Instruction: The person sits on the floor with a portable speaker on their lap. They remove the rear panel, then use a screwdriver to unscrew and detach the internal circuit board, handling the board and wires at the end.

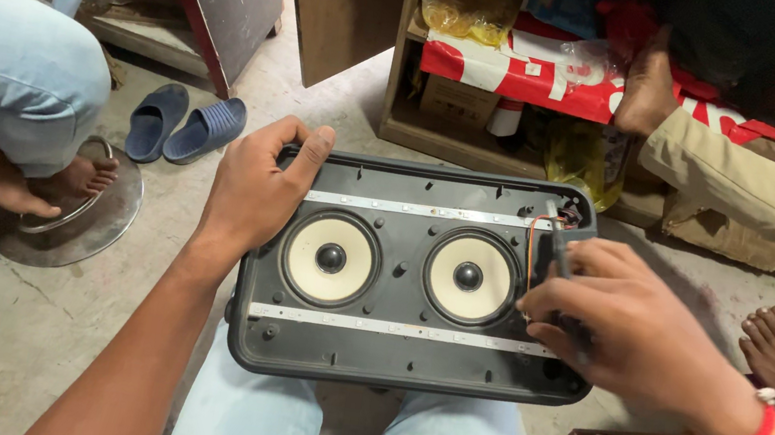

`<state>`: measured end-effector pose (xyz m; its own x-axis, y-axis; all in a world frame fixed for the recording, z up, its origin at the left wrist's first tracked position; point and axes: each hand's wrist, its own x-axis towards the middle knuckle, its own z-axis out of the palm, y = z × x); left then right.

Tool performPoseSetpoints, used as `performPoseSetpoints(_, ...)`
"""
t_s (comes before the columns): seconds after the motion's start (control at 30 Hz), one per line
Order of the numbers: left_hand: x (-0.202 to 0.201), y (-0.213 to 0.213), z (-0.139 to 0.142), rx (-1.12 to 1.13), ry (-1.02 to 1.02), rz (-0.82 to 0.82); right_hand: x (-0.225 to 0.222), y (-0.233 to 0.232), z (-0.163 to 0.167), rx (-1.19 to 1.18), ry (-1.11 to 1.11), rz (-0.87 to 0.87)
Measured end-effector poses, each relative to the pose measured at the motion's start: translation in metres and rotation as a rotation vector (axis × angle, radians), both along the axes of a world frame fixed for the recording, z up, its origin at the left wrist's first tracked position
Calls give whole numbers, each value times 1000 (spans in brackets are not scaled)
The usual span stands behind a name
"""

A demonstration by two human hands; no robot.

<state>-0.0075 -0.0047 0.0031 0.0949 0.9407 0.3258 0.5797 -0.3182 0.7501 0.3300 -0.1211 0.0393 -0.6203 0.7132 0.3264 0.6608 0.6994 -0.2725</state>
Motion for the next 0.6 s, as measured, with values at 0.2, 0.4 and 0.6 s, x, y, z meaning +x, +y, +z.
performPoseSetpoints(0.2, -3, 0, 0, -25, -9, 18, -21, 1, -7, -47, -83, -49)
performPoseSetpoints(0.4, -1, 1, -2, -63, 4, 23, -16, 4, -14, -119, -97, -61)
performPoseSetpoints(0.6, -2, 0, 1, -52, 4, 21, -21, 6, -10, -85, -50, -70)
